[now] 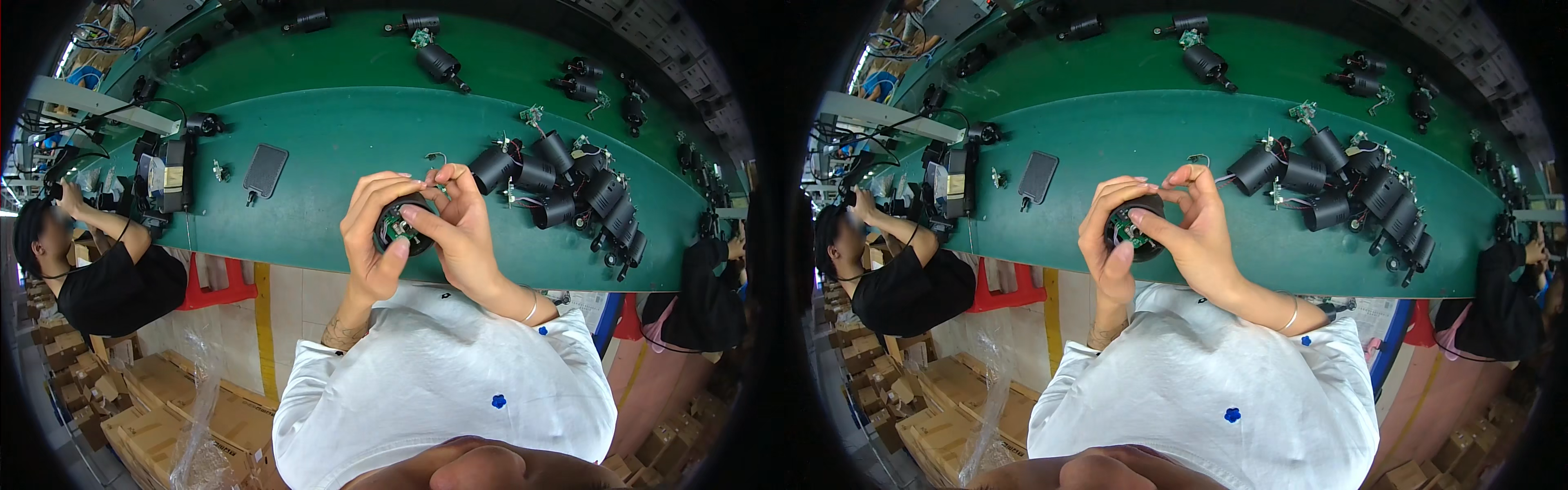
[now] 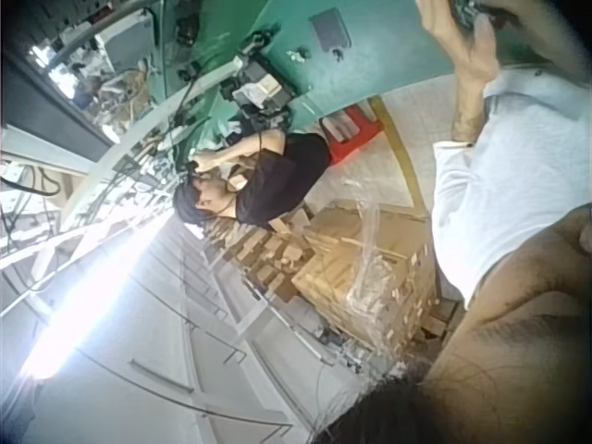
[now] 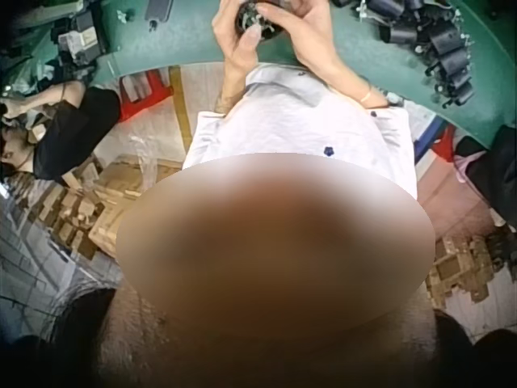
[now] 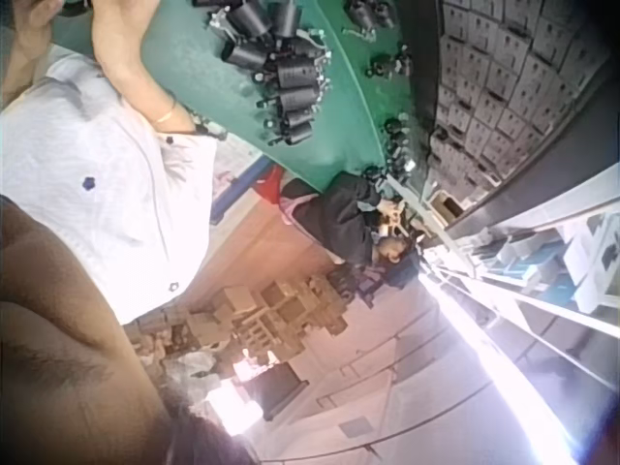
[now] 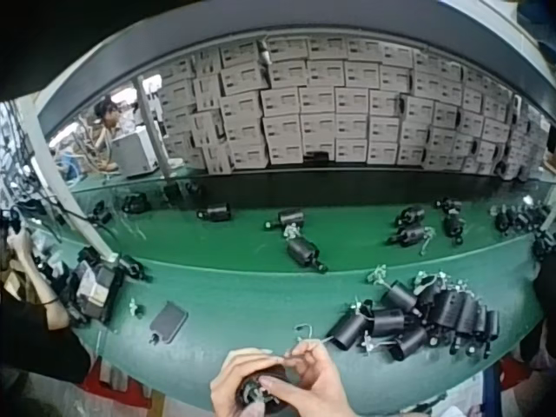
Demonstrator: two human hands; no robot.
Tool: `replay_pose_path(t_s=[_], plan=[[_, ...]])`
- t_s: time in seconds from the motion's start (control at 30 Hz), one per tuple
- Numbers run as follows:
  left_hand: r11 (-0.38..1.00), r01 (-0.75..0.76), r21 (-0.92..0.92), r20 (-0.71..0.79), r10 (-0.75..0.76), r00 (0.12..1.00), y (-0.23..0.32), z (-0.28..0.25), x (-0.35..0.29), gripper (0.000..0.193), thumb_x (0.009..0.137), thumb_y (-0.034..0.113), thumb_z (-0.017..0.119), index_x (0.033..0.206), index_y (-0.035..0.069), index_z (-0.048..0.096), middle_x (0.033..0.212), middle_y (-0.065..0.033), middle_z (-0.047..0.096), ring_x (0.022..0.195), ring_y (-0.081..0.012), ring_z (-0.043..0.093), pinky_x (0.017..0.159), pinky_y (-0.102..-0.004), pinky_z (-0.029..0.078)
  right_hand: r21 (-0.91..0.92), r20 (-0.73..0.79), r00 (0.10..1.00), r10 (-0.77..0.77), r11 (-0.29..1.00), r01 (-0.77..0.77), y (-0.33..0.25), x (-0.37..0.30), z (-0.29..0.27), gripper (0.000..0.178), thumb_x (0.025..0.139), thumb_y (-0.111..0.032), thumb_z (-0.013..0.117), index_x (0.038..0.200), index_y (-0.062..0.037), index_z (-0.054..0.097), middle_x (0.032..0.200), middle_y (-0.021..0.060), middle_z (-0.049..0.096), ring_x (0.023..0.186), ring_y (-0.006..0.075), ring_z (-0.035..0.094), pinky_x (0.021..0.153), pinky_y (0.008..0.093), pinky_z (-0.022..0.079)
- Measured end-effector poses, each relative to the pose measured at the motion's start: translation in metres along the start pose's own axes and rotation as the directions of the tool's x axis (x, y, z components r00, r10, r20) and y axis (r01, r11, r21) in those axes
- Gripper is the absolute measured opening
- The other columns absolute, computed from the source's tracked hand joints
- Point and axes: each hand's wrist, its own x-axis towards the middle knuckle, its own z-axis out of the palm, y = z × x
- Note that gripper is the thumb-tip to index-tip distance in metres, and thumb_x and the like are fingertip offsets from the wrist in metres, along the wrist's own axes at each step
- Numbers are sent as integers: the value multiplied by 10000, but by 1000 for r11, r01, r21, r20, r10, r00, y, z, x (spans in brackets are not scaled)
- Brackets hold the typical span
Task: Assembling electronic components into black cylindrical housings at a factory workbench.
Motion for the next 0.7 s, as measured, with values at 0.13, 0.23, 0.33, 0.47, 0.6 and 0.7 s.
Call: replay_pose_path(t_s=[0.13, 0.23, 0.33, 0.47, 0.6, 0.7], plan=[[997, 45, 70, -158, -33, 987, -3, 7, -7, 399, 718, 266, 494, 937, -26, 655, 903, -114, 673, 868, -284, 570, 817, -363, 468, -70, 49, 992, -114, 991, 117, 4, -2, 3, 408, 796, 91, 587, 1131, -76, 424, 1133, 77, 473, 1027, 168, 504, 905, 281, 414], [993, 26, 115, -172, -6, 985, 1, 6, -7, 390, 691, 234, 473, 909, -32, 658, 891, -146, 664, 849, -279, 562, 803, -360, 461, -39, 73, 994, -76, 996, 79, 10, -4, 0, 433, 806, 77, 611, 1166, -66, 418, 1153, 85, 463, 1040, 176, 515, 894, 281, 434], [987, 9, 162, -184, 21, 983, 6, 6, -6, 385, 664, 201, 452, 881, -37, 662, 880, -178, 654, 829, -273, 555, 789, -357, 455, -7, 97, 994, -39, 999, 40, 13, -5, -2, 461, 815, 63, 635, 1201, -55, 413, 1173, 93, 452, 1053, 184, 526, 883, 280, 454], [962, 55, 267, -232, 9, 973, 12, 7, -5, 367, 662, 211, 460, 841, -36, 666, 829, -164, 650, 794, -259, 542, 761, -341, 451, 72, 128, 988, 85, 993, -95, 8, -5, 2, 447, 860, 29, 593, 1257, -51, 405, 1257, 113, 472, 1046, 176, 531, 878, 273, 450], [961, 43, 272, -247, 27, 969, 13, 8, -3, 355, 661, 199, 472, 841, -37, 666, 808, -155, 651, 768, -253, 540, 758, -337, 455, 84, 123, 981, 150, 983, -161, 7, -4, 5, 425, 887, 9, 564, 1278, -50, 408, 1252, 118, 520, 1018, 170, 549, 867, 262, 455], [955, 29, 294, -246, 46, 968, 13, 8, -3, 344, 660, 191, 480, 836, -38, 666, 799, -151, 653, 753, -251, 540, 754, -335, 458, 85, 136, 972, 191, 975, -204, 7, -3, 3, 417, 894, 11, 557, 1276, -52, 404, 1233, 126, 552, 1000, 170, 560, 859, 259, 461]])
